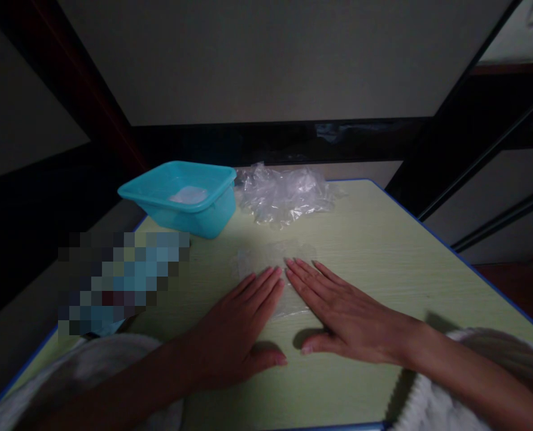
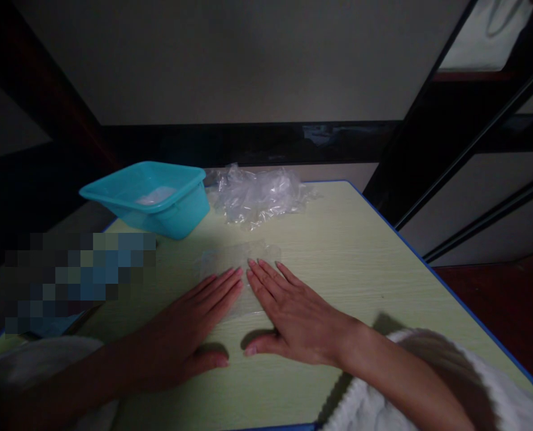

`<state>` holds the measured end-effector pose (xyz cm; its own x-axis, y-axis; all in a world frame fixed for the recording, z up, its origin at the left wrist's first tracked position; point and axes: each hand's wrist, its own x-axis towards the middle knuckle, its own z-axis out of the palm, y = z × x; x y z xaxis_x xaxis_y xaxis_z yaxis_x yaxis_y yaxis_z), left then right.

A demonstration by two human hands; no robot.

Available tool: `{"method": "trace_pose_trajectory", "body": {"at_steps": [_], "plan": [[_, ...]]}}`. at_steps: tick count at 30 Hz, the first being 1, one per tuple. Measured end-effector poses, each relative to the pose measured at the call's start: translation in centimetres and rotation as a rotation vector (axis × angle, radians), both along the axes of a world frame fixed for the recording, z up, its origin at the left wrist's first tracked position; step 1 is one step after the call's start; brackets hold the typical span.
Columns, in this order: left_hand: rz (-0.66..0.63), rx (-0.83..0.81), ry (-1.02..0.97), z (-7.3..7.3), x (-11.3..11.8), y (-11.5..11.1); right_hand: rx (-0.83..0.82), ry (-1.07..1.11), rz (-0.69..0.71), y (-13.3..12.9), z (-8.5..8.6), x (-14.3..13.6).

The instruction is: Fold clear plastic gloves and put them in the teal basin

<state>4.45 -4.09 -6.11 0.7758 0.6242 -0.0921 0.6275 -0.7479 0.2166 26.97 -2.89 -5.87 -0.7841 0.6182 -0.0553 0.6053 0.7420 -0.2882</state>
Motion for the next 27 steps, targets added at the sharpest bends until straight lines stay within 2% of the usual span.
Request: {"method": "trace_pose_trajectory", "body": {"at_steps": [12, 18, 21, 23, 27], "plan": [[-0.006, 0.019, -0.057, 0.0, 0.0, 0.0, 0.093, -0.041, -0.024, 0.2, -0.1, 1.2], [-0.015, 0.017, -0.076, 0.1, 0.0, -0.1, 0.073, -0.125, -0.052, 0.5, 0.8, 1.8], [-0.018, 0.019, -0.049, 0.3, 0.0, -0.1, 0.121, -0.109, -0.061, 1.1, 1.5, 2.0], [-0.026, 0.044, -0.037, 0.4, 0.0, -0.1, 0.185, -0.094, -0.015, 1.5, 2.1, 2.1], [-0.037, 0.171, -0.091, 0.2, -0.1, 0.0, 0.292, -0.04, 0.163, 1.7, 3.1, 2.0]]}}
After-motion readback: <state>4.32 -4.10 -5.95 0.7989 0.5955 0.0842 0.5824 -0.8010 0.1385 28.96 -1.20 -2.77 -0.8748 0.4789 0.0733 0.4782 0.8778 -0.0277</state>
